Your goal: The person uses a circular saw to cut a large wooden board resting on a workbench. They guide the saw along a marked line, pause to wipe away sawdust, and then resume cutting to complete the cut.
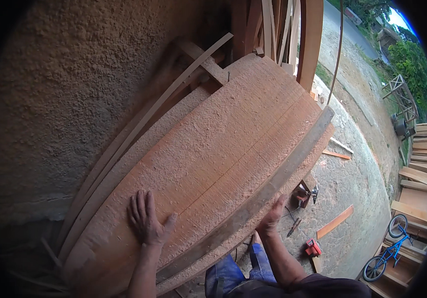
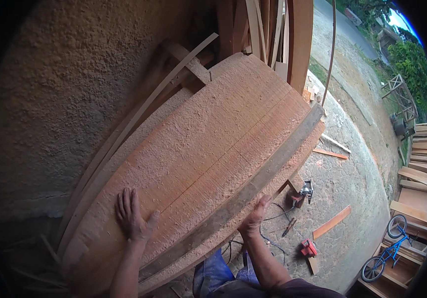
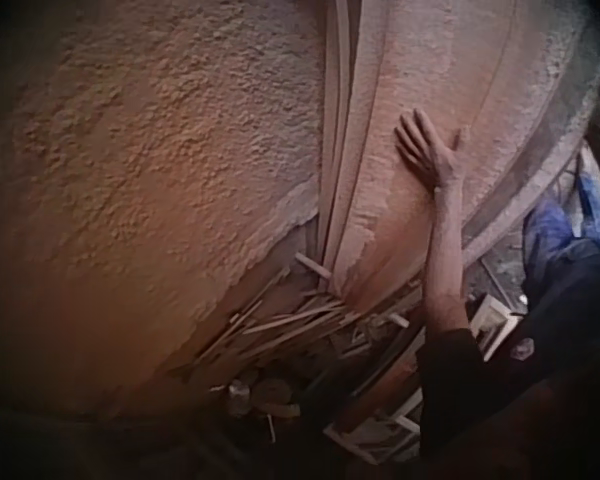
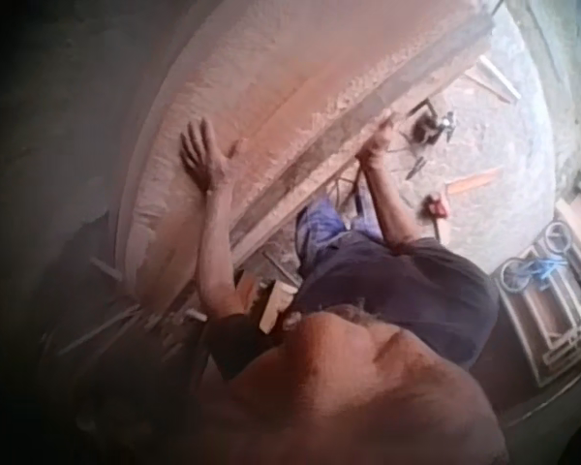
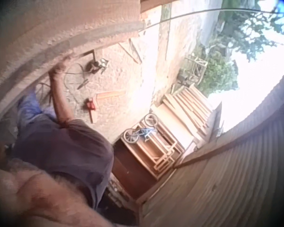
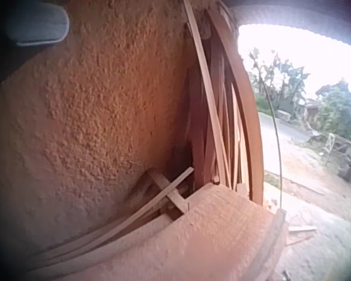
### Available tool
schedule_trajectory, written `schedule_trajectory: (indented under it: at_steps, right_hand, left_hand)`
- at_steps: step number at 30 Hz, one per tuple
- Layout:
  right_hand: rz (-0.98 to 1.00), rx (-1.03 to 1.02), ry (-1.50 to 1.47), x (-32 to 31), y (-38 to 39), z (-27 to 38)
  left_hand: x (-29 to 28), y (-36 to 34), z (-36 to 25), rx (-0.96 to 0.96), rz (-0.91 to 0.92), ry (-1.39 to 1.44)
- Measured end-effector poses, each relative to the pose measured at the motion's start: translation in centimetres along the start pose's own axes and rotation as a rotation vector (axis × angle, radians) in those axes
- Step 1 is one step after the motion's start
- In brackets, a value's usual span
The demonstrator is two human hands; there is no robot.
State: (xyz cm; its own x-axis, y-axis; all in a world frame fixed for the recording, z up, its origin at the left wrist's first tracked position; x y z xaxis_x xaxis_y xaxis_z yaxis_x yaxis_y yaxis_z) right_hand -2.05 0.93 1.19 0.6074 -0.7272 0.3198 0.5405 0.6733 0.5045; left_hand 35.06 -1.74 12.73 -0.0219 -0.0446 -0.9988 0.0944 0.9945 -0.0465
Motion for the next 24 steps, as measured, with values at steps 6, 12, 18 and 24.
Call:
schedule_trajectory:
  at_steps: [6, 12, 18, 24]
  right_hand:
    - [0.136, 0.024, -0.092, 2.8, 1.7, 2.2]
    - [-0.008, -0.085, -0.113, 4.0, 1.5, 2.3]
    - [0.213, 0.066, -0.134, 0.3, 1.9, 3.2]
    - [0.067, 0.132, 0.316, -18.9, 4.2, 4.6]
  left_hand:
    - [0.2, 0.1, 0.4, -0.062, 0.033, -0.012]
    - [0.7, 0.0, 0.0, -0.010, -0.036, -0.044]
    - [1.8, 0.6, 0.2, 0.035, -0.091, -0.041]
    - [2.3, 1.3, 0.5, 0.035, -0.067, -0.038]
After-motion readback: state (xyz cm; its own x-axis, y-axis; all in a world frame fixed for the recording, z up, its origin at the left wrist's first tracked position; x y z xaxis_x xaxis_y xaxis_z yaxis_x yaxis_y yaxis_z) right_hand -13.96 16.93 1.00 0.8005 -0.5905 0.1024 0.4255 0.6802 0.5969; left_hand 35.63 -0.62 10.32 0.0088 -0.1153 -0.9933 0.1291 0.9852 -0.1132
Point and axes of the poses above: each hand's wrist, its own y-axis away from the middle knuckle, its own x-axis out of the palm, z = x × y, the point moved 3 cm from there along -y, towards the middle knuckle, and after that the axes turned 4 degrees about x, right-handed, at the moved point
